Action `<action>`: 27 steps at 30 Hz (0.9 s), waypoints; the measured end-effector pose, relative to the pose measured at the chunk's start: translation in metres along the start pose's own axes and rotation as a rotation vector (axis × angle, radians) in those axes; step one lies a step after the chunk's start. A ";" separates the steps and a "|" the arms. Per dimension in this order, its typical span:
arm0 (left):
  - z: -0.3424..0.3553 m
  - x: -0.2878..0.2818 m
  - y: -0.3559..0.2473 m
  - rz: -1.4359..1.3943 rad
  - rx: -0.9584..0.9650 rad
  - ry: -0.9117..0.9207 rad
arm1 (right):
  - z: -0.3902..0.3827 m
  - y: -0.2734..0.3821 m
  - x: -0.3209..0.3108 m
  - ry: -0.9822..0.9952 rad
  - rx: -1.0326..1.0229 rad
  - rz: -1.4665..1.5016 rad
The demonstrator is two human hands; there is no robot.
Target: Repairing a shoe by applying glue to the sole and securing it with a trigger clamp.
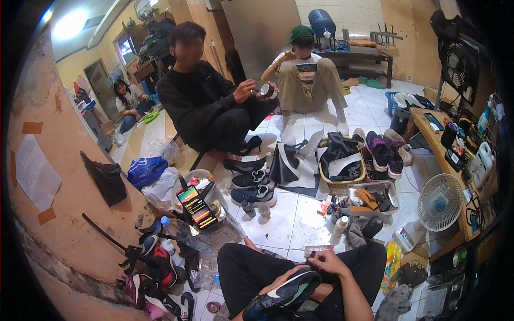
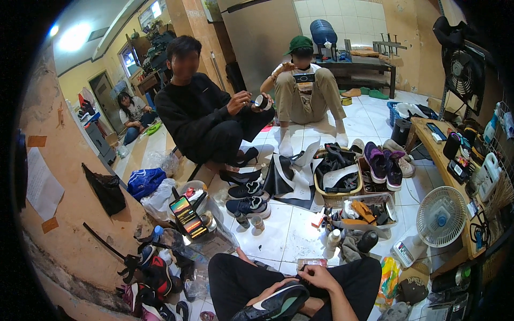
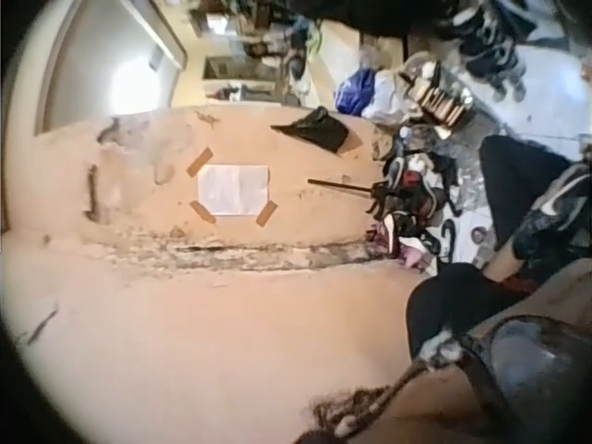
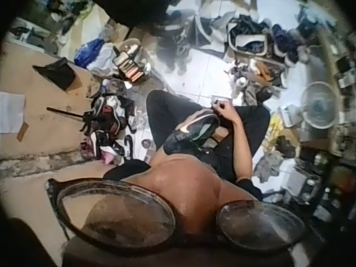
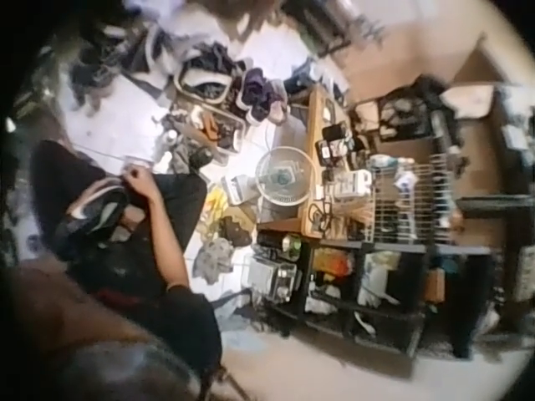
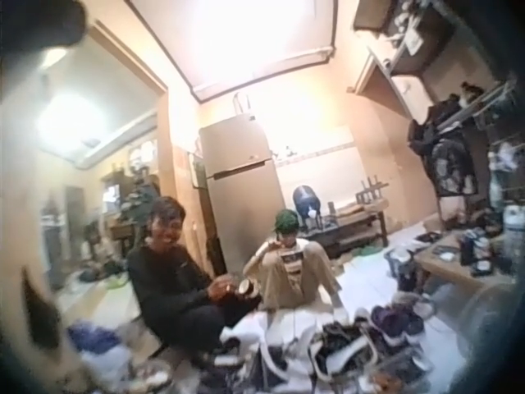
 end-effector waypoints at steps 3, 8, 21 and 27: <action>0.000 -0.008 0.024 -0.026 -0.001 0.004 | 0.001 -0.004 -0.001 -0.021 0.041 -0.028; -0.003 0.000 0.019 -0.103 0.115 -0.067 | 0.007 -0.012 -0.001 -0.030 -0.029 0.005; -0.013 -0.026 0.090 -0.170 0.014 -0.029 | 0.003 0.003 0.003 0.004 0.006 -0.003; 0.000 -0.001 0.009 0.132 0.085 -0.043 | 0.014 0.000 0.006 -0.139 0.026 0.161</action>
Point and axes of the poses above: each hand's wrist, its own z-axis towards the middle knuckle, its own x-axis out of the palm, y = z × x, the point moved 1 cm from there along z, towards the middle knuckle, and after that the axes turned 1 degree about -y, right-handed, at the moved point
